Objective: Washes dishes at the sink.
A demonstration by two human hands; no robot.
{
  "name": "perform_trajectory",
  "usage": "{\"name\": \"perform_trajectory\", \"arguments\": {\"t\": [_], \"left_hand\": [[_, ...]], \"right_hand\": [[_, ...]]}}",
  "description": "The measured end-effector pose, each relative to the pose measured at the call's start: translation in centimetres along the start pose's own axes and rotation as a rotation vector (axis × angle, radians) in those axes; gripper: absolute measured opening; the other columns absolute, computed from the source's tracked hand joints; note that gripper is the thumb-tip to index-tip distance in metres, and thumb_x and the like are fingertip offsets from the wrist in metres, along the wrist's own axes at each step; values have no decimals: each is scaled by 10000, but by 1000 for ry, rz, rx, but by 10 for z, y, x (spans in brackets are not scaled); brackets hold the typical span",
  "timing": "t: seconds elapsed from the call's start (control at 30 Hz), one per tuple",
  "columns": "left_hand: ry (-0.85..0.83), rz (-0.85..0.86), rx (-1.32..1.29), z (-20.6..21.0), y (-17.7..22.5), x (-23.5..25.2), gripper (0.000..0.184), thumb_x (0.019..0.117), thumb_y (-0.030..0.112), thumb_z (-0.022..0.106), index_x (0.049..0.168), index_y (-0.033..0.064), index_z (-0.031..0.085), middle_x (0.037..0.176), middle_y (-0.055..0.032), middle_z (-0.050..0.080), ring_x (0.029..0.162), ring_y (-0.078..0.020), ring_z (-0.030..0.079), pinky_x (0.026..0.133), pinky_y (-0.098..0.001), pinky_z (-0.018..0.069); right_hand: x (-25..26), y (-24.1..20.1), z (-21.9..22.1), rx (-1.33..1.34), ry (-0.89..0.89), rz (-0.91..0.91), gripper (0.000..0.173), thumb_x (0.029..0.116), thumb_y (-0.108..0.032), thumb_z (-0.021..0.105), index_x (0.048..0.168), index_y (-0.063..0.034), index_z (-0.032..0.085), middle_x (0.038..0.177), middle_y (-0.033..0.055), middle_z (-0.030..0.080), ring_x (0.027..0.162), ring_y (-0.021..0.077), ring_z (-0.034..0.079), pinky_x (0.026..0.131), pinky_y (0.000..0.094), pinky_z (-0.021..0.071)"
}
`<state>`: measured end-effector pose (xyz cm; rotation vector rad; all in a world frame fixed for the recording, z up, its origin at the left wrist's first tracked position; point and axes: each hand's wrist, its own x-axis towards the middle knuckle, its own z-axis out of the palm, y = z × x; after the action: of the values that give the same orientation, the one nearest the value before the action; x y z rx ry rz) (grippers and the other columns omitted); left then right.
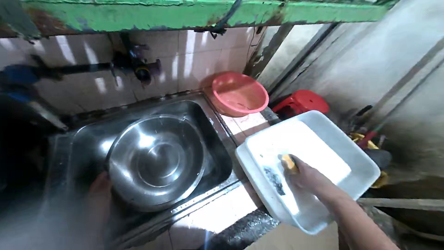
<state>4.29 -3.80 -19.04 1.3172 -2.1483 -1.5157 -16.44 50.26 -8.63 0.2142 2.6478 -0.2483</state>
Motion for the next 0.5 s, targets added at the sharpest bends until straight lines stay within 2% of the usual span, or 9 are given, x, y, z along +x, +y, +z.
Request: {"name": "perform_trajectory", "arguments": {"t": [0.1,0.17,0.2,0.23,0.27,0.33,0.43,0.47,0.5], "left_hand": [[25,-34,9,5,-6,-1,487,1060,130,502,1518,-13,420,1531,-243,451,1398,-341,467,1137,-517,385],[18,-54,36,5,-11,-3,490,1069,149,506,1523,-9,414,1534,-246,446,1408,-356,452,1142,-531,372],[18,-56,49,5,-14,-3,492,1069,156,509,1524,-3,414,1526,-248,455,1402,-361,458,1136,-535,380],[22,-52,53,7,-16,-3,496,1067,152,511,1528,0,409,1521,-252,459,1396,-368,464,1131,-539,388],[24,-55,46,9,-16,-4,506,1064,140,508,1537,3,396,1527,-253,451,1398,-373,459,1130,-541,387],[30,-76,41,13,-10,-12,518,1069,131,497,1554,2,366,1526,-265,445,1390,-389,462,1127,-547,387],[51,-142,-52,14,-13,-14,507,1074,169,510,1538,13,378,1477,-266,485,1318,-377,519,1076,-549,434],[70,-172,-123,14,-16,-14,475,1069,176,524,1501,9,419,1428,-260,520,1262,-360,546,1037,-543,455],[74,-212,-197,13,-18,-12,456,1068,179,527,1478,0,441,1407,-257,533,1240,-353,552,1025,-540,461]], "right_hand": [[-24,-17,-11,52,87,-65,710,975,-89,676,1592,-95,326,1220,351,636,1111,544,629,954,697,468],[-43,-32,-9,-4,74,-151,706,978,-59,645,1599,-75,309,1257,332,629,1133,517,630,966,671,476],[-49,-38,-4,-69,66,-220,714,976,-90,656,1597,-47,306,1360,308,587,1228,489,595,1023,642,464],[-52,-42,2,-145,54,-290,738,984,-157,662,1601,-16,282,1526,283,457,1393,464,469,1126,613,394],[-53,-46,9,-229,38,-349,758,1004,-235,639,1605,12,248,1621,275,316,1490,457,331,1179,611,314],[-54,-50,21,-349,49,-436,712,1034,-239,561,1597,48,233,1654,288,221,1532,454,239,1205,605,258],[-48,-51,33,-275,74,-472,720,985,-157,580,1586,66,253,1611,335,282,1486,475,335,1190,591,328],[-55,-64,26,-244,-3,-373,702,1017,-149,547,1610,23,213,1621,322,273,1489,465,339,1197,578,329],[-58,-72,20,-218,-58,-276,688,1037,-158,530,1627,-28,200,1602,308,329,1456,471,392,1170,603,355]]}}
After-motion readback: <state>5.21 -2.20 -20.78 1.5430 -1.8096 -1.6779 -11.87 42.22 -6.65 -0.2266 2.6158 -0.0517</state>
